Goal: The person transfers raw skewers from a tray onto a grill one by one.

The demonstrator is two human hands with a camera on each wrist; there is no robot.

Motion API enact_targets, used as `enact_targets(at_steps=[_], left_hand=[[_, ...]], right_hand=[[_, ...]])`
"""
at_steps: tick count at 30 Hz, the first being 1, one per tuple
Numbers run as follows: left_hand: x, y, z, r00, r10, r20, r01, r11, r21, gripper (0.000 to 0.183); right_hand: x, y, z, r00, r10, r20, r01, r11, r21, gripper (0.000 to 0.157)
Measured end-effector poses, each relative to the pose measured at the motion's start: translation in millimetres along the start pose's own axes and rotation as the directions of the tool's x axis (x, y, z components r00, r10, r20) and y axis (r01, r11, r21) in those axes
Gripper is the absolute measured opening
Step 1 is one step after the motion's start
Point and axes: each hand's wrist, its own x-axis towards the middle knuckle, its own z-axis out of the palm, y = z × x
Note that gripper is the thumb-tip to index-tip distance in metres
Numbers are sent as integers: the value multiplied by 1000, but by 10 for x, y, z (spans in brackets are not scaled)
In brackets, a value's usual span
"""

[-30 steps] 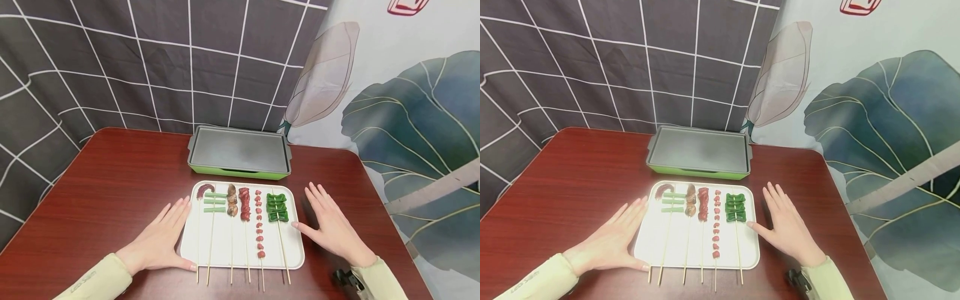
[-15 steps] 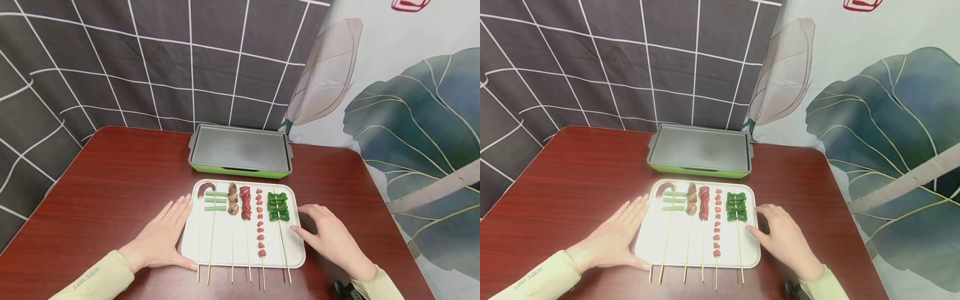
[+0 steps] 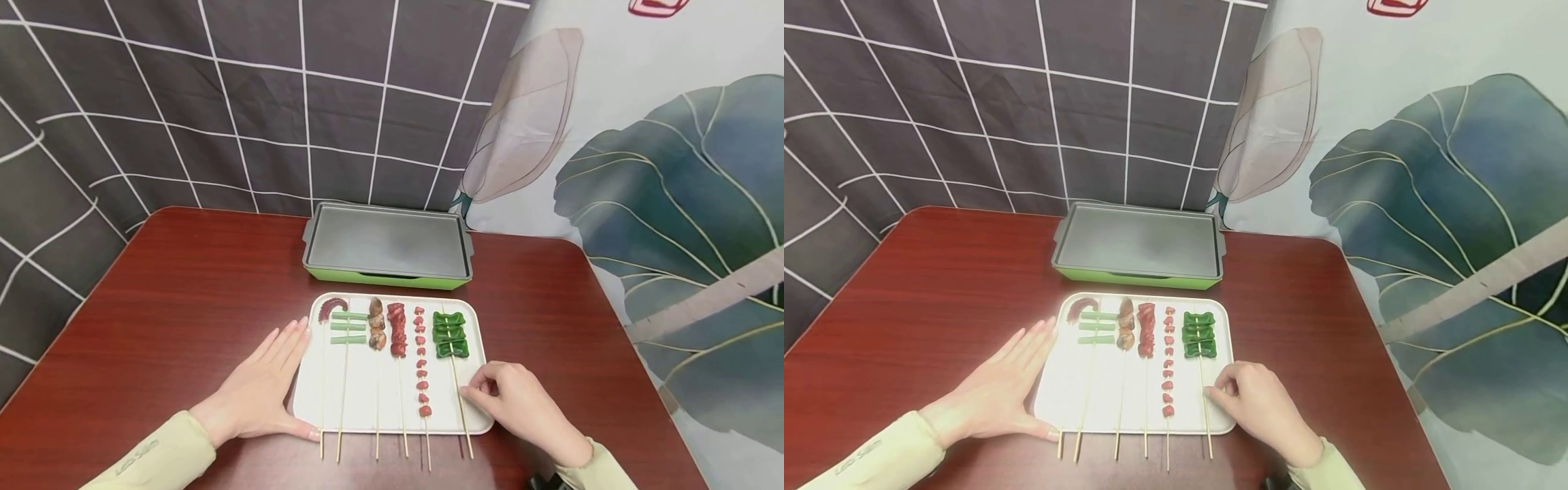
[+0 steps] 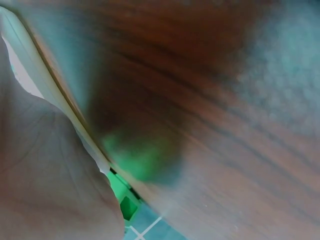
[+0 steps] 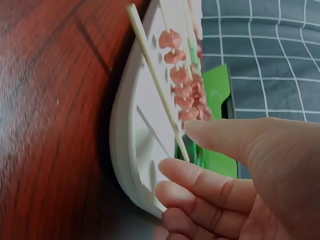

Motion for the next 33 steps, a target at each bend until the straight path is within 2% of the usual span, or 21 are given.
enact_targets(at_steps=[9, 17, 26, 30, 33], left_hand=[[-11, 10, -1, 1000, 0, -12, 0, 1000, 10, 144], [-16, 1, 12, 1000, 12, -27, -11, 1000, 22, 143], [-7, 4, 9, 999, 16, -31, -16, 1000, 14, 144], [-9, 4, 4, 999, 18, -37, -17, 1000, 15, 143], [-13, 6, 0, 999, 18, -37, -18, 1000, 11, 143]], right_hand=[[5, -62, 55, 999, 13, 38, -13, 1000, -2, 24], [2, -62, 55, 999, 9, 34, -9, 1000, 2, 23], [-24, -41, -16, 996, 14, 93, -30, 985, 171, 11], [-35, -23, -39, 987, 13, 157, -54, 964, 261, 3], [-47, -6, -39, 979, 11, 201, -78, 941, 328, 6]])
